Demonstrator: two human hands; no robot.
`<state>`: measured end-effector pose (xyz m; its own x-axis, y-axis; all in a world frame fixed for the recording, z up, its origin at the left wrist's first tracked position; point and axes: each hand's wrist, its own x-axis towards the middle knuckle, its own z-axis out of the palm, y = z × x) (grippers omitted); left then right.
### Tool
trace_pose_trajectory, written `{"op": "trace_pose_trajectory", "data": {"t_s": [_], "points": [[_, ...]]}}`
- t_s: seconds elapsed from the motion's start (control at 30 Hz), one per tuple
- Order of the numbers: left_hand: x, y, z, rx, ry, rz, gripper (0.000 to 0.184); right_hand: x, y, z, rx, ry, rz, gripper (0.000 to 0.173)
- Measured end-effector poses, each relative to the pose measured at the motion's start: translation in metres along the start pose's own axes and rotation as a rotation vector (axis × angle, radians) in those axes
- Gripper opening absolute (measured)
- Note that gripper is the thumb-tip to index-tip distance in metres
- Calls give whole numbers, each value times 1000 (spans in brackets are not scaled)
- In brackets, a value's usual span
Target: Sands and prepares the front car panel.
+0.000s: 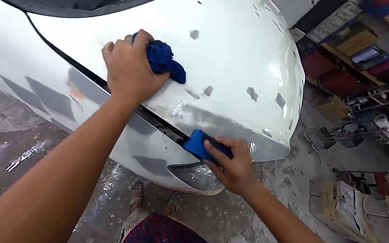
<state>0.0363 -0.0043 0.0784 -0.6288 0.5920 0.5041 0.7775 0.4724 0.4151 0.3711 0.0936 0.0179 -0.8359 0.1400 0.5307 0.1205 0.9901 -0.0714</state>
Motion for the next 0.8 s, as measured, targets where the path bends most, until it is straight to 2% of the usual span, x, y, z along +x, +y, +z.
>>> {"op": "trace_pose_trajectory", "data": {"t_s": [0.07, 0.17, 0.27, 0.33, 0.4, 0.5, 0.53, 0.6, 0.67, 0.73, 0.8], "points": [[-1, 0, -1, 5, -47, -2, 77, 30, 9, 4, -10, 43, 23, 40], [-4, 1, 3, 23, -48, -9, 77, 65, 8, 7, 15, 68, 160, 43], [-1, 1, 3, 11, -19, 1, 79, 12, -11, -1, 8, 15, 101, 45], [1, 0, 4, 10, -13, -4, 78, -14, -6, -2, -24, -7, 11, 43], [2, -2, -1, 10, -37, -7, 75, 1, 6, 1, -50, 29, -25, 40], [-3, 3, 3, 8, -66, 1, 74, 41, 17, 2, -20, 74, 124, 42], [-3, 2, 3, 10, -54, -3, 75, 40, 15, 0, -10, 80, 166, 43], [-3, 2, 5, 17, -29, 6, 76, 3, 1, -6, -4, 65, 167, 44], [-1, 2, 5, 6, -12, 19, 77, -45, 3, -9, -24, 39, 89, 42], [1, -1, 4, 6, -9, 16, 75, -52, 25, -10, -61, 58, 49, 38], [-3, -1, 4, 6, -45, 40, 75, -33, 44, -13, -54, 118, 162, 37]]}}
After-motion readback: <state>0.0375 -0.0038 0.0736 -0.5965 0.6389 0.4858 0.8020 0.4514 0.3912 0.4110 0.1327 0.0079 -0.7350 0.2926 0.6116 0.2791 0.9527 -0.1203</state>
